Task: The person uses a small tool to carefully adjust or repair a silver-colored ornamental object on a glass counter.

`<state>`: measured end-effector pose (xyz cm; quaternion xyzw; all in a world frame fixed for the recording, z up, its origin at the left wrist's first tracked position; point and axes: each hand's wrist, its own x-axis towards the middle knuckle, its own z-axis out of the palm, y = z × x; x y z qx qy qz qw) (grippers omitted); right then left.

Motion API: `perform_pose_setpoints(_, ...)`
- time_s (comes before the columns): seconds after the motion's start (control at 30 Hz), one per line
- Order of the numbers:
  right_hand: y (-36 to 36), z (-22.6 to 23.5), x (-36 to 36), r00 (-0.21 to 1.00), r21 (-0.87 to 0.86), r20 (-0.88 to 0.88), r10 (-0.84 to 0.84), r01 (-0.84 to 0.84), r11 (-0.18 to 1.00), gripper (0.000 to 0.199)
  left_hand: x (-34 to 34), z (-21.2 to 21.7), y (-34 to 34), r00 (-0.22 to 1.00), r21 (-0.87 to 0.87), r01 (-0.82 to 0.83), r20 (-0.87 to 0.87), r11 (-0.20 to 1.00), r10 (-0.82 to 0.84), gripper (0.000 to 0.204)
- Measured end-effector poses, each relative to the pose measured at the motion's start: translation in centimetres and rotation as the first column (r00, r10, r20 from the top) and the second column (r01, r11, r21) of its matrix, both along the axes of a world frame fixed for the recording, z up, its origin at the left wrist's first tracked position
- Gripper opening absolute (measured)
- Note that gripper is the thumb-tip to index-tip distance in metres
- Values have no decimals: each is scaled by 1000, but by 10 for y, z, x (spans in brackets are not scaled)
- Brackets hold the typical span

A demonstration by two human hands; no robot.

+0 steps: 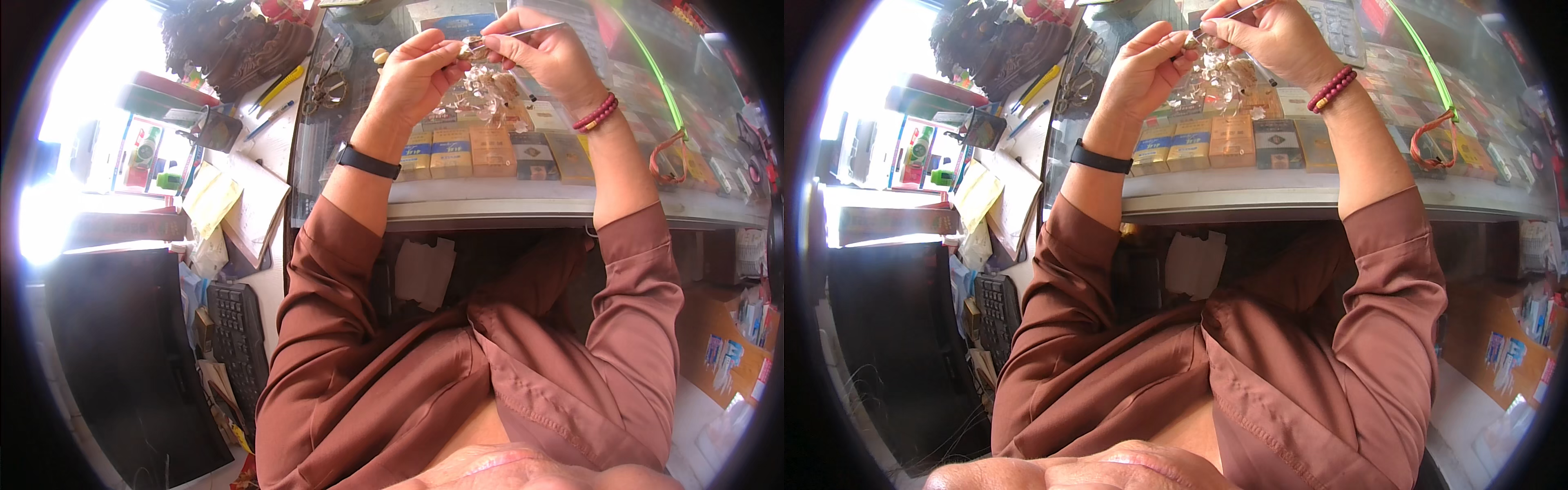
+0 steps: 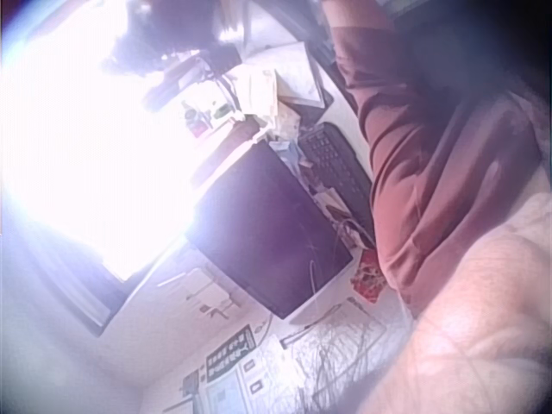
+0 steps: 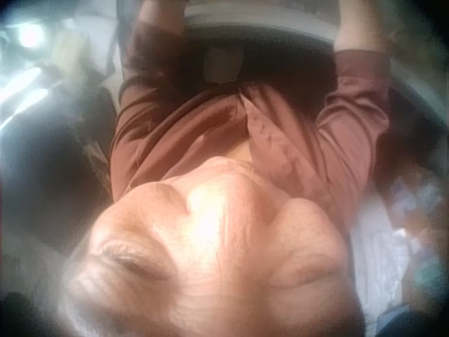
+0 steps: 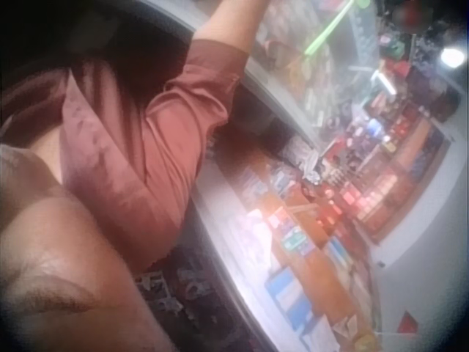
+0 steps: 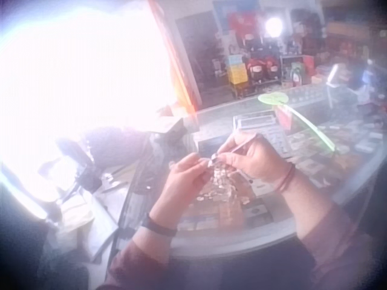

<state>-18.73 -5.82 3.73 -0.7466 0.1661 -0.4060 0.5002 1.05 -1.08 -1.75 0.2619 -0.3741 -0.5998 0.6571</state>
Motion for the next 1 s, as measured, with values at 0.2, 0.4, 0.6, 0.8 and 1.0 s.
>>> perform_pose_setpoints(0.2,3,-3,2,997,-57,70,20,-16,998,5,-4,2,-2,989,65,49,-140,997,-40,2)
perform_pose_setpoints(0.4,-15,-21,3,996,-133,13,92,-90,987,11,0,-3,-6,974,102,61,-226,993,-37,1)
perform_pose_setpoints(0.6,-9,-24,5,978,-35,-39,203,-204,978,10,3,3,-4,981,67,-29,-189,997,42,4)
perform_pose_setpoints(0.8,3,-4,6,997,48,74,-3,-1,999,12,5,4,-3,971,45,93,-225,995,-81,3)
perform_pose_setpoints(1.0,-1,-7,5,997,140,83,-3,-8,990,15,2,4,-2,978,24,95,-188,995,-89,2)
